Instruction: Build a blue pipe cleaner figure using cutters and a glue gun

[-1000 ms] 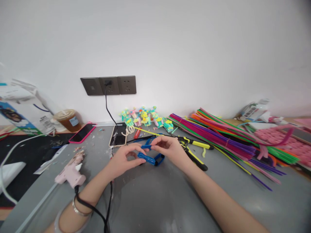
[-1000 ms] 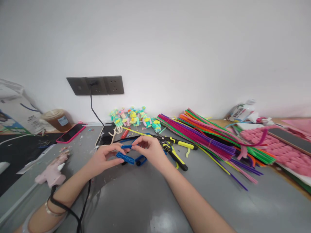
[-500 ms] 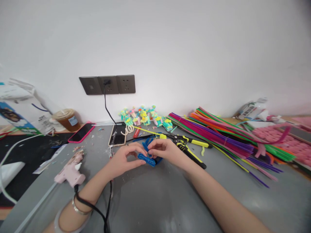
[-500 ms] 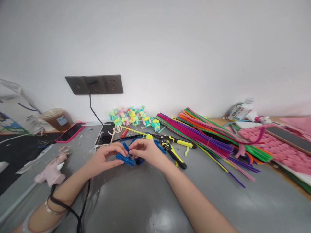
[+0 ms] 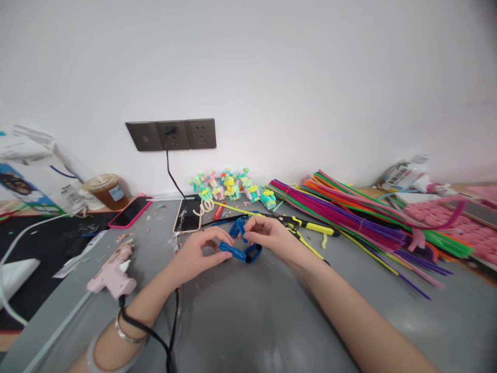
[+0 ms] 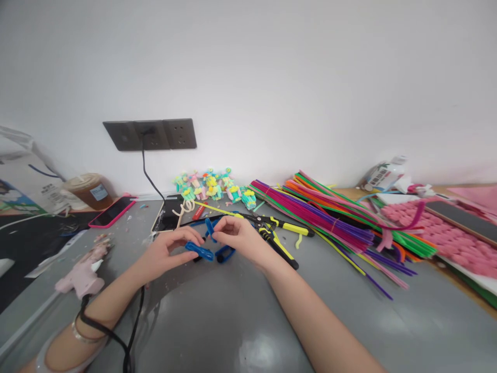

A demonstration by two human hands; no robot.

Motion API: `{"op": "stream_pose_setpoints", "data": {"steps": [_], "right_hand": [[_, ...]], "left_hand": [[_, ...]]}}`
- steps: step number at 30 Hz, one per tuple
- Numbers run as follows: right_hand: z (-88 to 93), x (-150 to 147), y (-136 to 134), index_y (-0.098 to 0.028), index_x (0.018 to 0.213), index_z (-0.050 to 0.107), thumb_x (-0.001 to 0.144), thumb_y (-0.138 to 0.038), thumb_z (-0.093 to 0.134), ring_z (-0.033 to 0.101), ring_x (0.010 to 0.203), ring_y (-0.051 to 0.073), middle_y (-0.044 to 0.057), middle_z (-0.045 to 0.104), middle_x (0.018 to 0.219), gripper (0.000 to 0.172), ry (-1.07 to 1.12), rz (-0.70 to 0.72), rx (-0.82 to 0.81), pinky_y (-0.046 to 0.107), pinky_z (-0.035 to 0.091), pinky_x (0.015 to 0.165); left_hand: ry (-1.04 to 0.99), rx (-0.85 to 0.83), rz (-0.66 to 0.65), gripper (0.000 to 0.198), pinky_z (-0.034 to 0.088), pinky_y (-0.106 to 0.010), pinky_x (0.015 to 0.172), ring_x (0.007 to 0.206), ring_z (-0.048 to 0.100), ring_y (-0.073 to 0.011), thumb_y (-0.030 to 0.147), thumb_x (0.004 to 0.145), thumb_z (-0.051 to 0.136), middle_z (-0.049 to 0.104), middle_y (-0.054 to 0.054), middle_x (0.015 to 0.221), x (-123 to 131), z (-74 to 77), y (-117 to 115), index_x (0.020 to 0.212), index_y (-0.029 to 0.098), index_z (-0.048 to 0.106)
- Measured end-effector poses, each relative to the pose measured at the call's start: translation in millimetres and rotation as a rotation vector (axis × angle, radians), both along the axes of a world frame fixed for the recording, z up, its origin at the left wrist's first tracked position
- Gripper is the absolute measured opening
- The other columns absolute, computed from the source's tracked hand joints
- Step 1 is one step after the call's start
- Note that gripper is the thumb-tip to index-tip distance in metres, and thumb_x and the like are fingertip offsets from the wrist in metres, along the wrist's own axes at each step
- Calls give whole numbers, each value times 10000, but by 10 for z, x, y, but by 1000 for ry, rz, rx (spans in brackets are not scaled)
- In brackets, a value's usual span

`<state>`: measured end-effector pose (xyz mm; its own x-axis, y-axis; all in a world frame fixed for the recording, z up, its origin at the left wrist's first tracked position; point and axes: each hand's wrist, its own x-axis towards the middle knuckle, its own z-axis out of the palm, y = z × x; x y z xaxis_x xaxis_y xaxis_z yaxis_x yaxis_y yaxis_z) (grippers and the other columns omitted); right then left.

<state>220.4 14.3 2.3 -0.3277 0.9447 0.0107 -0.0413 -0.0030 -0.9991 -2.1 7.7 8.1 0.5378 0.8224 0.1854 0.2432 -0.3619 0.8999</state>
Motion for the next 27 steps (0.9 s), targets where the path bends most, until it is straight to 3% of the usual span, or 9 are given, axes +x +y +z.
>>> {"op": "stream_pose_setpoints", "data": {"steps": [8,27], "right_hand": [[-36,-25,-5,-199,697,592,710,-342,716,596,693,166,27,648,746,190,-135,-135,187,299,494,670],[-73,-144,-105,-198,701,584,778,-272,653,612,694,164,28,637,747,127,-171,-125,336,285,509,646]], "left_hand": [[87,-64,207,218,484,-267,673,699,612,-161,366,797,688,693,-25,785,-11,-22,27,878,164,678],[-36,-154,189,195,517,-282,745,753,671,-174,321,775,700,740,-51,841,14,-17,16,868,152,672]]}}
